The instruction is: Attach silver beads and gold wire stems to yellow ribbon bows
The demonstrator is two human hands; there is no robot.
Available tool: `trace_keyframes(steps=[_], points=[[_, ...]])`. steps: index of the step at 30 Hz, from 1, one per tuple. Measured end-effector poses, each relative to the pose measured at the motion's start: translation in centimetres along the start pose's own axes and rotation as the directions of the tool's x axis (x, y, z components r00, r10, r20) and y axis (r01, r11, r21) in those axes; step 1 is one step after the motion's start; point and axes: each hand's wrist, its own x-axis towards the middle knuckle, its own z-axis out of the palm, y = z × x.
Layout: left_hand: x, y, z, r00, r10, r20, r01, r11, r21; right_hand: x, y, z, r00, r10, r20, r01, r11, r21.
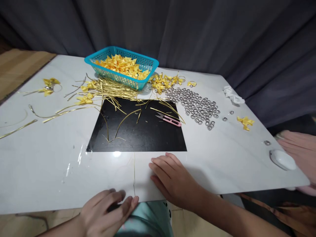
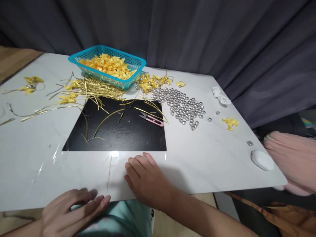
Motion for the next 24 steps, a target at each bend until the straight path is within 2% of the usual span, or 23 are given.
trace_keyframes(steps=[2, 4, 5, 6, 7, 8, 10, 12, 14, 16, 18, 21, 24], points=[[-0.1, 0.3, 0.7, 0.999, -0.025, -0.026, 0.025, 0.999, -0.023, -0.1, 0.0, 0.0, 1.000, 0.000, 0.004, 0.000, 1.000, 0.002], [0.4, 0.8, 1.2, 0.986, -0.092, -0.141, 0.083, 0.994, -0.069, -0.1, 0.1, -0.1, 1.000, 0.002, 0.003, -0.002, 1.000, 0.005], [1.0, 1.0, 1.3, 0.955, -0.159, -0.252, 0.141, 0.986, -0.089, 0.0, 0.1, -0.2, 1.000, 0.004, -0.006, -0.004, 1.000, 0.017], [1.6, 1.2, 1.2, 0.923, -0.220, -0.316, 0.175, 0.971, -0.164, 0.2, 0.1, -0.3, 1.000, 0.003, -0.011, -0.002, 0.999, 0.050], [2.3, 1.3, 0.8, 0.926, -0.239, -0.291, 0.160, 0.949, -0.272, 0.4, 0.0, -0.3, 1.000, -0.005, -0.010, 0.006, 0.994, 0.114], [3.1, 1.3, 0.3, 0.912, -0.298, -0.280, 0.184, 0.911, -0.370, 0.7, 0.0, -0.3, 1.000, -0.013, -0.004, 0.013, 0.979, 0.202], [4.7, 0.9, -1.1, 0.911, -0.359, -0.203, 0.210, 0.828, -0.521, 1.6, -0.2, -0.2, 1.000, -0.019, 0.014, 0.011, 0.916, 0.400], [6.1, 0.1, -2.6, 0.875, -0.447, -0.188, 0.255, 0.754, -0.605, 2.6, -0.4, 0.1, 1.000, 0.024, 0.018, -0.030, 0.845, 0.534], [7.2, -0.9, -3.7, 0.851, -0.503, -0.151, 0.310, 0.713, -0.629, 3.5, -0.4, 0.4, 0.998, 0.061, 0.021, -0.061, 0.781, 0.622], [8.0, -2.0, -4.3, 0.780, -0.599, -0.180, 0.361, 0.666, -0.652, 4.2, 0.0, 0.3, 0.994, 0.104, 0.025, -0.094, 0.739, 0.667], [8.3, -3.1, -4.4, 0.744, -0.650, -0.159, 0.407, 0.628, -0.663, 4.7, 0.6, -0.1, 0.987, 0.158, 0.025, -0.131, 0.711, 0.691], [8.2, -4.5, -4.3, 0.733, -0.672, -0.109, 0.460, 0.606, -0.649, 5.0, 2.0, -1.0, 0.976, 0.214, 0.031, -0.171, 0.674, 0.719], [7.9, -5.7, -4.2, 0.749, -0.659, -0.075, 0.494, 0.629, -0.600, 5.3, 3.3, -1.4, 0.961, 0.273, 0.052, -0.232, 0.687, 0.688]])
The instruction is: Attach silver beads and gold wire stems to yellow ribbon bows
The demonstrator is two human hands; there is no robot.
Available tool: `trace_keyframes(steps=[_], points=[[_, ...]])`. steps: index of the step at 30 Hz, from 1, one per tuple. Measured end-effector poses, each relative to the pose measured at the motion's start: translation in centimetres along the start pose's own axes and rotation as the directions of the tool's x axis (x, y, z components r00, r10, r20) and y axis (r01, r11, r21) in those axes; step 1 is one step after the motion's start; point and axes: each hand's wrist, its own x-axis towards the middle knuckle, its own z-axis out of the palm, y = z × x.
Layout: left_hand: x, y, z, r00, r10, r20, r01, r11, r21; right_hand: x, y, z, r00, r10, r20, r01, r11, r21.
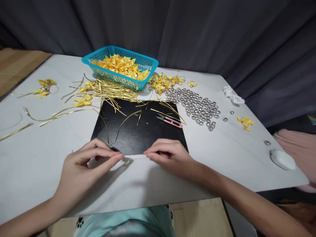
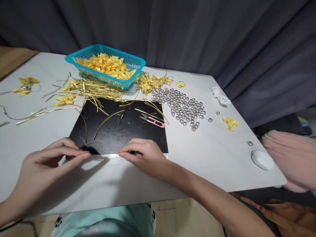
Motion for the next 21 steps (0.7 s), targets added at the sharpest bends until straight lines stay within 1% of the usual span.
trace_keyframes(steps=[2, 5, 8, 10, 12, 14, 17, 21], points=[[0.4, -0.4, -0.3, 0.999, -0.001, 0.037, -0.001, 0.999, 0.044, 0.4, 0.5, -0.5, 1.000, 0.021, -0.021, -0.022, 0.999, -0.034], [1.0, -1.1, -0.5, 0.997, 0.005, 0.074, -0.013, 0.994, 0.104, 1.0, 1.5, -0.9, 0.999, 0.007, -0.047, -0.007, 1.000, -0.008], [1.3, -2.0, -0.7, 0.987, 0.091, 0.130, -0.113, 0.978, 0.175, 1.6, 2.6, -1.2, 0.999, 0.004, -0.042, -0.003, 1.000, 0.027], [1.3, -2.8, -1.0, 0.972, 0.159, 0.173, -0.196, 0.954, 0.226, 1.9, 3.2, -1.4, 1.000, -0.011, -0.027, 0.011, 1.000, 0.009], [1.3, -3.3, -1.2, 0.959, 0.197, 0.204, -0.250, 0.927, 0.279, 2.0, 3.6, -1.6, 0.999, -0.042, -0.014, 0.041, 0.999, -0.024], [1.3, -3.7, -1.4, 0.950, 0.209, 0.231, -0.277, 0.906, 0.321, 2.0, 3.8, -1.7, 0.998, -0.069, -0.013, 0.069, 0.996, -0.050], [1.3, -4.0, -1.5, 0.946, 0.196, 0.260, -0.281, 0.893, 0.352, 1.9, 3.9, -1.7, 0.995, -0.097, -0.017, 0.096, 0.993, -0.067], [1.3, -4.1, -1.4, 0.945, 0.169, 0.281, -0.265, 0.898, 0.352, 1.8, 4.0, -1.7, 0.996, -0.086, -0.006, 0.085, 0.992, -0.094]])
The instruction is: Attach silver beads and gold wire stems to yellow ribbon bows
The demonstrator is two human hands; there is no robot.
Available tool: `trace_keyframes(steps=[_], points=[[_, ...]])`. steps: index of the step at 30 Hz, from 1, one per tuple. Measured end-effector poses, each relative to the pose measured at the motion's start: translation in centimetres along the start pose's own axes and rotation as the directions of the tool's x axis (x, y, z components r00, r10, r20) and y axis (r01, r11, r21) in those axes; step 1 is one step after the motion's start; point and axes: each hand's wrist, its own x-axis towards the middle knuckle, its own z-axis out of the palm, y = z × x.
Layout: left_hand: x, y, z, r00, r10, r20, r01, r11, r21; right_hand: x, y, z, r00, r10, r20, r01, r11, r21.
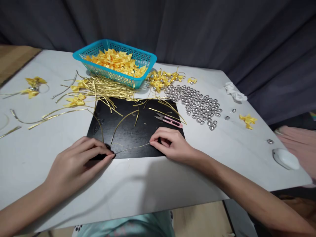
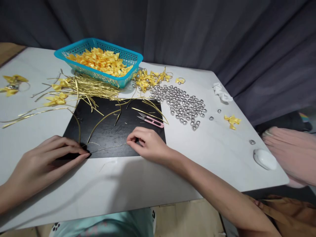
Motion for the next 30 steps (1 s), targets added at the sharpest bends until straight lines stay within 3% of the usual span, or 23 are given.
trace_keyframes(steps=[6, 10, 15, 20, 30], points=[[0.5, 1.1, -0.1, 0.997, 0.013, -0.079, -0.021, 0.994, -0.106, 0.5, -2.0, 0.8, 0.984, 0.138, 0.116, -0.123, 0.984, -0.125], [1.6, 2.3, -0.4, 0.991, 0.091, -0.097, -0.104, 0.984, -0.146, 1.6, -3.7, 2.1, 0.968, 0.108, 0.228, -0.099, 0.994, -0.052], [2.3, 2.0, -1.0, 0.981, 0.156, -0.119, -0.166, 0.983, -0.083, 1.7, -2.6, 2.1, 0.992, 0.020, 0.127, -0.038, 0.989, 0.142], [2.0, 1.2, -1.4, 0.978, 0.165, -0.128, -0.172, 0.984, -0.046, 0.8, -1.3, 0.9, 0.996, 0.063, 0.062, -0.072, 0.984, 0.162], [1.2, 0.2, -0.4, 0.984, 0.135, -0.113, -0.142, 0.988, -0.053, 0.4, -0.2, 0.1, 0.998, 0.060, -0.009, -0.058, 0.988, 0.143]])
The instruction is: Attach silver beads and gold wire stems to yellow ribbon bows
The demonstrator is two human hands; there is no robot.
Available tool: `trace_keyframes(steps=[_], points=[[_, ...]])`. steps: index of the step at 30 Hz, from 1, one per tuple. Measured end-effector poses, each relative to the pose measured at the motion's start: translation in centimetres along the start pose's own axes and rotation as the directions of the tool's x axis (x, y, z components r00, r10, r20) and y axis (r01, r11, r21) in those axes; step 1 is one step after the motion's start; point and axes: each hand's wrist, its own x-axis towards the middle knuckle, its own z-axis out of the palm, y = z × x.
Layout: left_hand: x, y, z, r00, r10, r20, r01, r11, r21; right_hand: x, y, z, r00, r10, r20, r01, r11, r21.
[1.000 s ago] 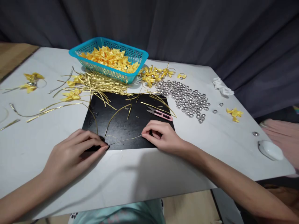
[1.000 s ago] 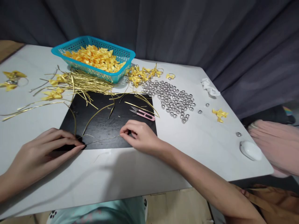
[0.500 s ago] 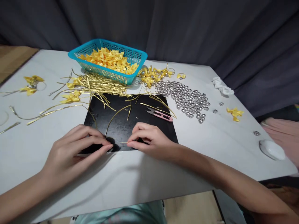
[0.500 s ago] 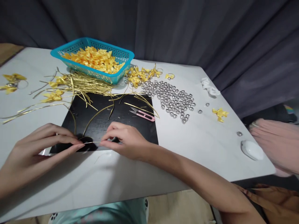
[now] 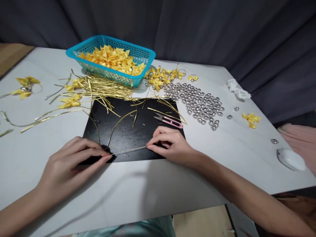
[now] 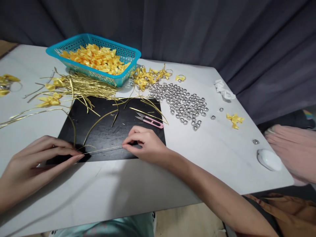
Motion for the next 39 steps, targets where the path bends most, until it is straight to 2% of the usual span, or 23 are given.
trace_keyframes(steps=[5, 9, 12, 17, 19, 22, 25, 31, 34, 39], points=[[-0.2, 0.6, 0.2, 0.988, -0.155, 0.004, 0.155, 0.985, -0.073, 0.0, 0.0, -0.1, 1.000, 0.010, -0.019, -0.010, 1.000, -0.010], [-0.5, 0.3, 0.2, 0.988, -0.154, 0.018, 0.155, 0.985, -0.074, 0.0, 0.2, -0.3, 0.999, -0.040, 0.024, 0.042, 0.996, -0.080], [-0.6, 0.1, 0.2, 0.985, -0.158, 0.071, 0.162, 0.986, -0.045, -0.1, 0.2, -0.4, 0.993, -0.086, 0.077, 0.099, 0.977, -0.188], [1.0, 1.4, 0.7, 0.981, -0.177, 0.075, 0.177, 0.984, 0.011, -0.3, -0.5, -0.1, 0.977, -0.185, 0.106, 0.211, 0.905, -0.370], [2.4, 2.3, 1.6, 0.973, -0.178, 0.147, 0.192, 0.977, -0.091, -0.4, -0.8, 0.1, 0.971, -0.222, 0.090, 0.239, 0.881, -0.408], [4.4, 3.4, 3.3, 0.920, -0.203, 0.336, 0.296, 0.921, -0.253, -0.5, -0.9, 0.1, 0.969, -0.246, 0.038, 0.239, 0.879, -0.414], [5.6, 4.0, 4.7, 0.876, -0.237, 0.420, 0.398, 0.846, -0.354, -0.5, -0.8, 0.0, 0.975, -0.224, -0.014, 0.201, 0.901, -0.383], [5.6, 4.2, 5.1, 0.910, -0.253, 0.328, 0.394, 0.774, -0.496, -0.3, -0.3, 0.1, 0.984, -0.162, -0.068, 0.140, 0.957, -0.255], [5.6, 4.3, 4.9, 0.898, -0.309, 0.315, 0.435, 0.734, -0.521, -0.4, -0.1, 0.3, 0.989, -0.137, -0.063, 0.119, 0.966, -0.230], [5.6, 4.4, 4.8, 0.855, -0.415, 0.312, 0.516, 0.616, -0.595, -0.6, -0.3, 0.5, 0.983, -0.168, -0.081, 0.146, 0.965, -0.219]])
